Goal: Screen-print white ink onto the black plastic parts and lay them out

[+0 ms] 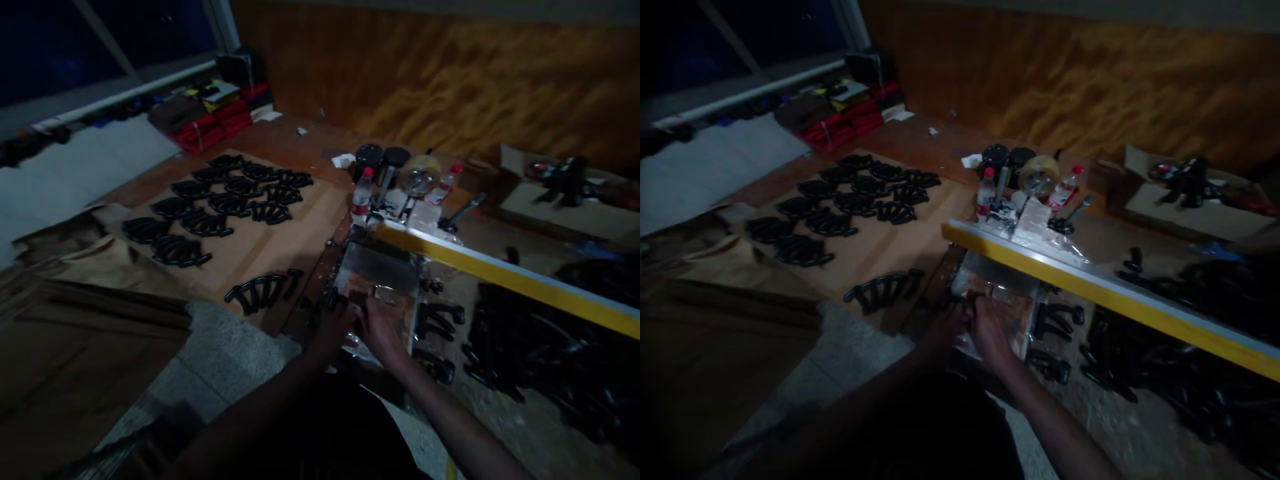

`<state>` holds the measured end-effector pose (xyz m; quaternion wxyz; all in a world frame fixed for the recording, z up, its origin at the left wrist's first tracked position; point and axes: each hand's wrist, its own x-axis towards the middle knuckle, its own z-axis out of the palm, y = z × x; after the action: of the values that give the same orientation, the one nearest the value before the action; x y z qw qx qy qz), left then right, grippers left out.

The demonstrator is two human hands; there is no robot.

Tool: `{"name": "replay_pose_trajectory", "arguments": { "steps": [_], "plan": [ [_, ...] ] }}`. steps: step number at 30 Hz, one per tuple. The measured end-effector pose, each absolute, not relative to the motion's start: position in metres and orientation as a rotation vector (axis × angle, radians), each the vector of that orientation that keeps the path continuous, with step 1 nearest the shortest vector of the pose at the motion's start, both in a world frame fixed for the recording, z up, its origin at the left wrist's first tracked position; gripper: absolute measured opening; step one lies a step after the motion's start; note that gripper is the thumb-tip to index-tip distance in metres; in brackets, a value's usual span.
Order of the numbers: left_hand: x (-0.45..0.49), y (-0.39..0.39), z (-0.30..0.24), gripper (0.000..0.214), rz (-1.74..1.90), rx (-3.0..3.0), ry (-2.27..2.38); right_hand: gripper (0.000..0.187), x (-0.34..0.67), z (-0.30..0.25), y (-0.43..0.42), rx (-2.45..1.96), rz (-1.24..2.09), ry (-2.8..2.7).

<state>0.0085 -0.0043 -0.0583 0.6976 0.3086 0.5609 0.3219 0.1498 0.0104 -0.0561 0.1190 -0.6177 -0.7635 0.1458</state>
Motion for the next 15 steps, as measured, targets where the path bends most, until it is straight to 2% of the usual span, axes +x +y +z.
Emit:
{"name": "replay_pose_trajectory", "arguments": {
  "steps": [4,7,11,15],
  "plan": [
    [-0.057,0.0,-0.069,0.046,0.976,0.776,1.624,0.017,0.075,-0.051,0.022,-1.404,0.535,-2.453],
    [-0.131,-0.006,-0.083,0.047,0.985,0.736,1.94,0.021,0.029,-0.05,0.044,-1.217,0.679,-2.595],
    [-0.209,-0.021,-0.111,0.051,0.718,0.663,2.21,0.029,-0.019,-0.067,0.072,-1.239,0.726,-2.797],
    [-0.239,-0.019,-0.132,0.053,0.427,0.716,2.286,0.031,-0.058,-0.09,0.083,-1.35,0.718,-2.97]
  ]
}}
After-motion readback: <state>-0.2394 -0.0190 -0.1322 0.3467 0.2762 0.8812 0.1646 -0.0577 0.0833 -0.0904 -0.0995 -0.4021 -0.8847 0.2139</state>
